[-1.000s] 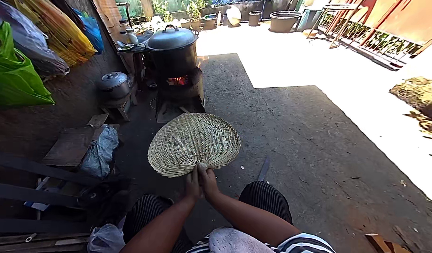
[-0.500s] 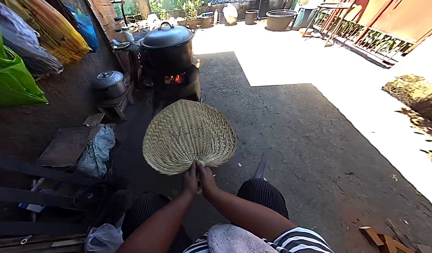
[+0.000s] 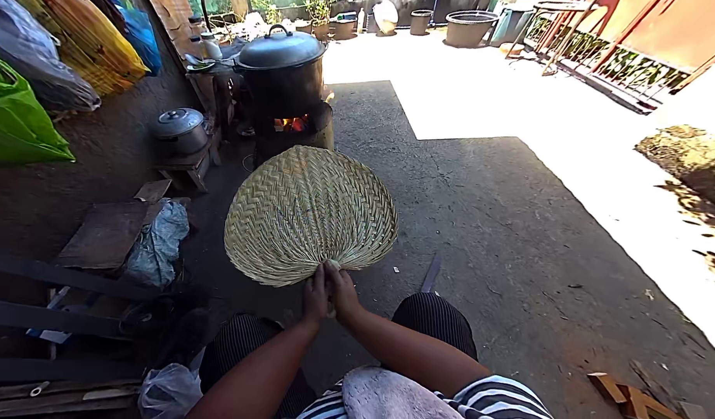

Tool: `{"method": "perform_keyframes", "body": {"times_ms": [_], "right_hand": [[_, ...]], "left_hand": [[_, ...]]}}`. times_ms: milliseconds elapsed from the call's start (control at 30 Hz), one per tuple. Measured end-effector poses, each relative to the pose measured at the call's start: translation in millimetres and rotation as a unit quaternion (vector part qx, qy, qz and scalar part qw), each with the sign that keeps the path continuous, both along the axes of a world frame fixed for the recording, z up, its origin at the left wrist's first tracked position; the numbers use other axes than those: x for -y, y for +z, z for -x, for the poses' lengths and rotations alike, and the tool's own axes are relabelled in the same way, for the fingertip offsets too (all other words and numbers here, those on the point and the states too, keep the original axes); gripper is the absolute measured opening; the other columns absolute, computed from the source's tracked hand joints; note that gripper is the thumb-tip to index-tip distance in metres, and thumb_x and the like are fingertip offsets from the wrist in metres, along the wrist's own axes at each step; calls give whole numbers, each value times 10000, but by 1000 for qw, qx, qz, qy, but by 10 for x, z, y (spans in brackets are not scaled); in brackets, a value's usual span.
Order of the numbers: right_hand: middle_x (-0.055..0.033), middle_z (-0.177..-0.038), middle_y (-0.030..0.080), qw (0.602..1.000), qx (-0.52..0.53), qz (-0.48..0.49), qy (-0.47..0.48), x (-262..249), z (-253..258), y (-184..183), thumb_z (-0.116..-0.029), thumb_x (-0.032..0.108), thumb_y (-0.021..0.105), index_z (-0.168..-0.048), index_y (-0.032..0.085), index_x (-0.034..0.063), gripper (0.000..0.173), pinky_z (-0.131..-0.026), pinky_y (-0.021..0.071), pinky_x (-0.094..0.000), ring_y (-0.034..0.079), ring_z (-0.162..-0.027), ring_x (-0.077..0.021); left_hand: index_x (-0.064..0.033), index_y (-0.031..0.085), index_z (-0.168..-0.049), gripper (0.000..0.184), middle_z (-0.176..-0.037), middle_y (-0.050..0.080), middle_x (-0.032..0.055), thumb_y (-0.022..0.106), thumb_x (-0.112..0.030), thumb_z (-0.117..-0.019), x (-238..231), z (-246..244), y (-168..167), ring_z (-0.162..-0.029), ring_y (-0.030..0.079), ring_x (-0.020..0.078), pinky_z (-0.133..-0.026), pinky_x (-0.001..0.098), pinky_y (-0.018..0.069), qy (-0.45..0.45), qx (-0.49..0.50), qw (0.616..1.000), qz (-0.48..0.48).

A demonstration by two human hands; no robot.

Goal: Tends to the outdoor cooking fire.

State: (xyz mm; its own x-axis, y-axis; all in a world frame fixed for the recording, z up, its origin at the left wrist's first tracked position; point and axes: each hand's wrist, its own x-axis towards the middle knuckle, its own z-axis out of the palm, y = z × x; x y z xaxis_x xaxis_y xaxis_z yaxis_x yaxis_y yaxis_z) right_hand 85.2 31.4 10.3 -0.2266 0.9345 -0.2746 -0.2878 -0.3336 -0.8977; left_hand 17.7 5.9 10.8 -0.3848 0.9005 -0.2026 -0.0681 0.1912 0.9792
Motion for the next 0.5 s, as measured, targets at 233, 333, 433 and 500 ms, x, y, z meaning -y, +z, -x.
{"method": "perform_keyframes", "body": {"times_ms": [233, 333, 433, 500], "right_hand": [[-56, -817, 644, 998, 5, -46, -29, 38, 5, -56, -1095, 215, 450, -1031, 577, -27, 281, -742, 542, -282, 644, -759, -83], [-80, -859, 651, 1000, 2, -7, -23, 10, 12, -81, -1112, 242, 415, -1056, 588, -32, 328, -767, 545, -296, 650, -800, -103], [-118, -898, 664, 999, 27, 9, -31, 37, 7, -112, -1116, 251, 425, -1073, 591, -59, 354, -809, 540, -331, 655, -835, -135], [-84, -882, 675, 999, 11, -40, -33, 54, 3, -69, -1105, 218, 437, -1095, 577, -49, 302, -801, 556, -289, 668, -821, -89]], "left_hand": [[71, 650, -1135, 463, -1013, 685, 137, 334, -267, -1126, 24, -18, -43, -951, 654, 112, -902, 310, 524, 1, -42, 999, -19], [70, 618, -1206, 485, -1142, 661, 178, 316, -301, -1129, -14, 10, -37, -1064, 634, 153, -967, 345, 500, -16, -29, 999, 24], [94, 640, -1153, 500, -1121, 672, 210, 310, -282, -1132, -6, -4, -95, -1068, 644, 199, -977, 391, 496, -26, -61, 997, 35], [87, 653, -1100, 462, -1029, 685, 163, 329, -243, -1126, 21, -20, -54, -986, 653, 135, -927, 332, 515, -9, -79, 997, -11]]}}
